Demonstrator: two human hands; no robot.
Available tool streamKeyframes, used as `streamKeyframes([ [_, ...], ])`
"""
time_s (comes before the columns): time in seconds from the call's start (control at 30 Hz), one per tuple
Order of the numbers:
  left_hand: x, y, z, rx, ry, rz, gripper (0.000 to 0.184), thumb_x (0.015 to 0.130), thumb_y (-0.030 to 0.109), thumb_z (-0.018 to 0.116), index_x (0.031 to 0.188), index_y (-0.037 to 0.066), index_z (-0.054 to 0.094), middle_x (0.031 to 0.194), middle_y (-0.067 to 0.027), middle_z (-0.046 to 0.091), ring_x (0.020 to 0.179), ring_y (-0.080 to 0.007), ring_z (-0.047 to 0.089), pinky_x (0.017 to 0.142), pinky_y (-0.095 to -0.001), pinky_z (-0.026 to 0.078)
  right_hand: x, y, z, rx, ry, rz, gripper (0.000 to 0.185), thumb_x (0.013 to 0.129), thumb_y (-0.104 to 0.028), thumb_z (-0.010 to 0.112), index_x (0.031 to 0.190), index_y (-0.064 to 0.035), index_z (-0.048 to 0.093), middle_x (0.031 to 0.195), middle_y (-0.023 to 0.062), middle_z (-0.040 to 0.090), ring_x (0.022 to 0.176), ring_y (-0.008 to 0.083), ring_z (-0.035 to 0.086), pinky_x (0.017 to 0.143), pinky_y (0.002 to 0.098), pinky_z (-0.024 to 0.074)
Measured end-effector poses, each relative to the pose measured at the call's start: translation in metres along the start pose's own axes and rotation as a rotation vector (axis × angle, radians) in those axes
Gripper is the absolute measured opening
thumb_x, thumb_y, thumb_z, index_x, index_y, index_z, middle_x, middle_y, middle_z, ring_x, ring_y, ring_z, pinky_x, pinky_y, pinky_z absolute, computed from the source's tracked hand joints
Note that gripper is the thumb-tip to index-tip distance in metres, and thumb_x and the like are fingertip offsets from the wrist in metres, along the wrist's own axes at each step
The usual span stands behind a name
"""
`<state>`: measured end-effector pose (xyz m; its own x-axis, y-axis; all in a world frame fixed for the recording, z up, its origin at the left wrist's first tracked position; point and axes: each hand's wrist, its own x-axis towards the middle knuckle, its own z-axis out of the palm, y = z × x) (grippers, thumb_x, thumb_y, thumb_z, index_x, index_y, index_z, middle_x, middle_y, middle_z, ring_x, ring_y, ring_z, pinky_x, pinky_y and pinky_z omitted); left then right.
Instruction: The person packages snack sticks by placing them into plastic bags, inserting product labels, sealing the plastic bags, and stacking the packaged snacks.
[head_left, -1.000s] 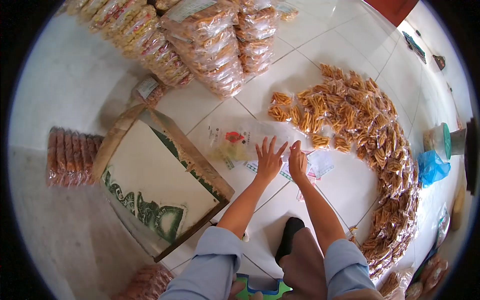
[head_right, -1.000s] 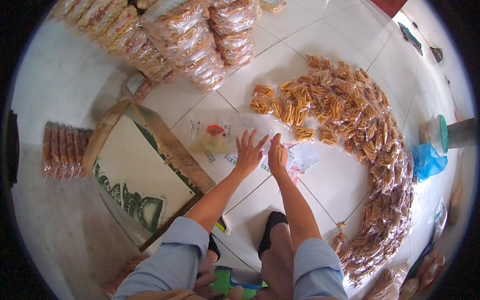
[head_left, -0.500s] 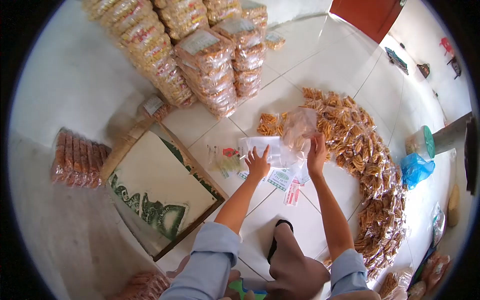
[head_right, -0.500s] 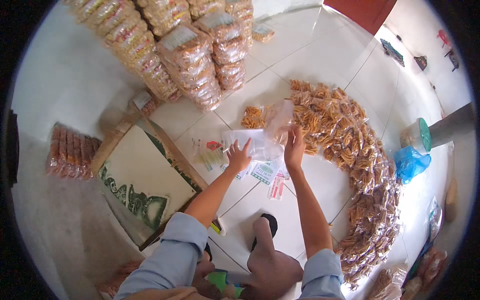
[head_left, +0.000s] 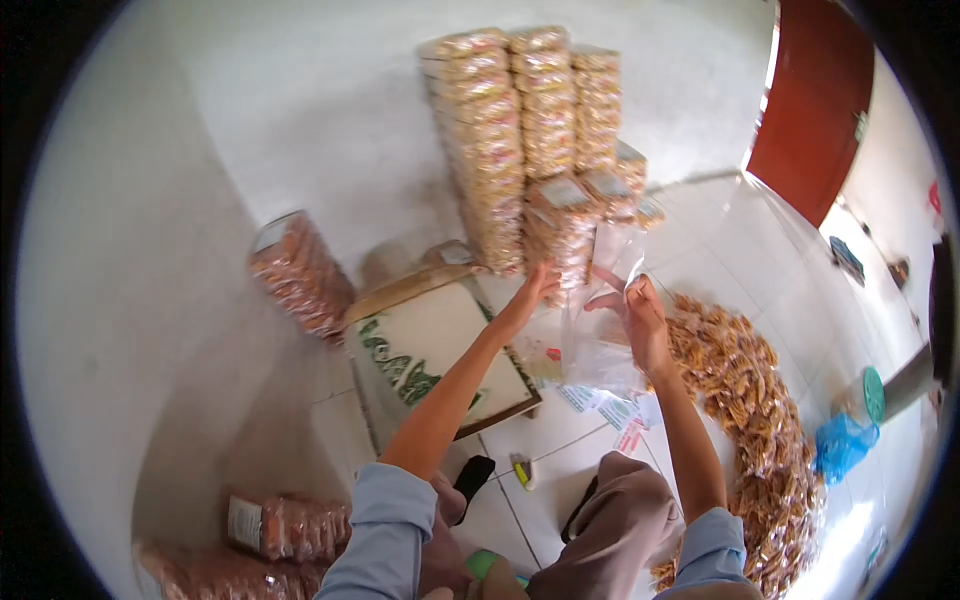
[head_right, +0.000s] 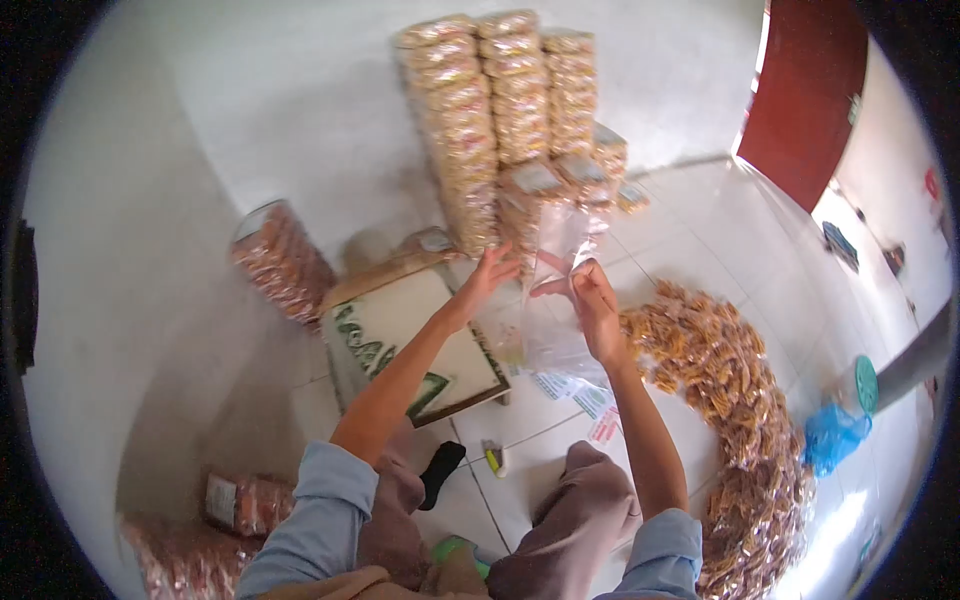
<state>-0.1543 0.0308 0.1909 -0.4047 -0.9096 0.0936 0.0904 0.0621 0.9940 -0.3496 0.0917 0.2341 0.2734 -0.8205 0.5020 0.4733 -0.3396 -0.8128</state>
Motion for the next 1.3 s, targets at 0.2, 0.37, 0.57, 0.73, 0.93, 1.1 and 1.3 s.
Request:
streamKeyframes([
  [0.2, -0.095, 0.003, -0.065, -0.333, -0.073, -0.061, 0.076, 0.081, 0.065, 0.032, 0.137, 0.015, 0.021, 0.121, -0.0124, 0.046, 0.110, -0.0211, 0.045, 0.096, -0.0390, 0.029, 0.014, 0.031, 0.090, 0.194, -0.067, 0.195, 0.020, 0.085, -0.028, 0.048, 0.082, -0.0110, 0.039, 0.110, 0.0178, 0.052, 0.086, 0.0310, 0.058, 0.080, 0.0424, 0.0439],
  [0.37, -0.158, 0.006, -0.125, -0.175, 0.534, 0.049, 0.047, 0.082, 0.027, 0.060, 0.124, 0.013, 0.044, 0.096, 0.0006, 0.059, 0.094, -0.0092, 0.052, 0.081, -0.0245, 0.038, 0.029, 0.105, 0.110, -0.028, 0.008, 0.201, 0.015, 0.088, -0.022, 0.048, 0.084, -0.0083, 0.045, 0.082, 0.0034, 0.054, 0.082, 0.0168, 0.055, 0.073, 0.0302, 0.0437],
  [0.57, -0.181, 0.023, -0.181, 0.387, 0.801, 0.170, 0.014, 0.081, 0.016, 0.061, 0.091, 0.007, 0.063, 0.076, 0.0019, 0.061, 0.070, -0.0049, 0.051, 0.063, -0.0187, 0.038, 0.066, 0.170, 0.121, -0.871, 0.181, 0.156, 0.018, 0.087, -0.018, 0.051, 0.081, -0.0032, 0.059, 0.062, 0.0005, 0.052, 0.056, 0.0091, 0.047, 0.050, 0.0256, 0.0367],
  [0.73, -0.195, 0.049, -0.175, 0.471, 0.866, 0.237, 0.009, 0.078, 0.011, 0.062, 0.084, 0.005, 0.064, 0.077, -0.0008, 0.063, 0.067, -0.0044, 0.053, 0.059, -0.0207, 0.041, 0.071, 0.139, 0.151, -0.355, 0.100, 0.112, 0.019, 0.089, -0.018, 0.048, 0.088, -0.0015, 0.058, 0.072, 0.0054, 0.057, 0.066, 0.0119, 0.054, 0.061, 0.0269, 0.0441],
  [0.93, -0.219, -0.051, -0.169, 0.553, 0.867, 0.399, 0.016, 0.076, -0.003, 0.055, 0.087, 0.005, 0.064, 0.090, -0.0051, 0.065, 0.084, -0.0125, 0.060, 0.068, -0.0234, 0.046, 0.025, 0.194, 0.106, -0.084, 0.002, 0.306, 0.025, 0.091, -0.021, 0.043, 0.093, 0.0002, 0.055, 0.091, 0.0111, 0.061, 0.084, 0.0165, 0.059, 0.078, 0.0272, 0.0456],
  [1.1, -0.225, -0.146, -0.159, 0.456, 0.780, 0.071, 0.026, 0.073, -0.013, 0.048, 0.086, 0.003, 0.064, 0.099, -0.0079, 0.063, 0.090, -0.0214, 0.059, 0.078, -0.0282, 0.046, -0.009, 0.276, 0.077, -0.305, -0.008, 0.725, 0.019, 0.086, -0.017, 0.051, 0.094, -0.0014, 0.055, 0.088, 0.0095, 0.061, 0.074, 0.0179, 0.061, 0.069, 0.0267, 0.0478],
  [1.3, -0.238, -0.216, -0.160, 0.830, 0.741, 0.062, 0.016, 0.077, 0.001, 0.052, 0.081, 0.010, 0.065, 0.100, -0.0050, 0.060, 0.107, -0.0280, 0.045, 0.090, -0.0404, 0.035, -0.048, 0.336, 0.070, -0.873, -0.108, 0.473, 0.022, 0.073, -0.004, 0.059, 0.095, -0.0045, 0.054, 0.093, 0.0110, 0.055, 0.075, 0.0218, 0.060, 0.065, 0.0295, 0.0481],
])
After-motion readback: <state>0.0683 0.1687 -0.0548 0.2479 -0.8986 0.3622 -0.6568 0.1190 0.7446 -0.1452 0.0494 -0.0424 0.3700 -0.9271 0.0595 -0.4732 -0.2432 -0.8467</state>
